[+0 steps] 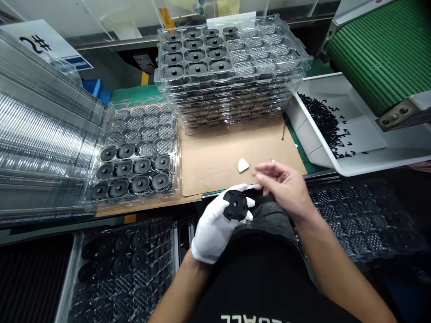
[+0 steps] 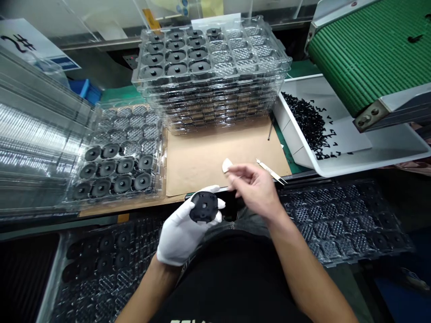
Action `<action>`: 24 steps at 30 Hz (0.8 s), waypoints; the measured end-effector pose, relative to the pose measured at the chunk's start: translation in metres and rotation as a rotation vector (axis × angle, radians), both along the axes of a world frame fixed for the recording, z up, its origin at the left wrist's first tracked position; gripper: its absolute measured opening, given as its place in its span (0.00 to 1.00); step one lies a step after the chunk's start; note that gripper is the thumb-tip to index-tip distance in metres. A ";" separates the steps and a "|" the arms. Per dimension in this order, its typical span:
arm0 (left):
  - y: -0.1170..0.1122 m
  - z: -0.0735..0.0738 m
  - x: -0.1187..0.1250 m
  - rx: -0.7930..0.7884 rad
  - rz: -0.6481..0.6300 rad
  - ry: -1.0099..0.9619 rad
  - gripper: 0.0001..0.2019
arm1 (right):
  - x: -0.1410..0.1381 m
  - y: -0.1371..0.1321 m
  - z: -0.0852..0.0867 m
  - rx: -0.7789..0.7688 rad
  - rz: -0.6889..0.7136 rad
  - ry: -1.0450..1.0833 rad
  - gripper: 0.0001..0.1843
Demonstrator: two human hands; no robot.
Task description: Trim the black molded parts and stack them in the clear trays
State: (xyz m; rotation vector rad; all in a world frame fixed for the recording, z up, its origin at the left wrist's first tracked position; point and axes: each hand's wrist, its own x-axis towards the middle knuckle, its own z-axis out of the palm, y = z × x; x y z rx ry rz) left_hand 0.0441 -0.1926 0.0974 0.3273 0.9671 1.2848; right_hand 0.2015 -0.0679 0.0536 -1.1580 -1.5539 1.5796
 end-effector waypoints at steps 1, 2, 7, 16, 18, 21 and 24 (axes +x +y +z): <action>-0.002 0.005 0.000 -0.027 0.005 -0.099 0.23 | 0.007 0.013 -0.015 0.137 -0.084 -0.168 0.20; -0.003 0.009 -0.001 -0.047 0.010 -0.181 0.23 | 0.014 0.026 -0.031 0.273 -0.166 -0.389 0.19; -0.010 0.016 -0.005 0.007 -0.027 -0.324 0.25 | 0.040 0.059 -0.100 0.376 -0.228 -0.698 0.21; -0.015 0.017 -0.003 0.003 -0.074 -0.357 0.29 | 0.047 0.059 -0.107 0.350 -0.139 -0.710 0.14; -0.015 0.017 -0.002 -0.010 -0.080 -0.356 0.29 | 0.045 0.055 -0.081 0.373 -0.059 -0.637 0.15; -0.015 0.016 -0.001 -0.015 -0.088 -0.368 0.30 | 0.039 0.037 -0.020 0.422 0.145 -0.493 0.17; -0.014 0.015 0.000 -0.027 -0.093 -0.379 0.30 | 0.034 0.016 0.040 0.419 0.501 -0.282 0.15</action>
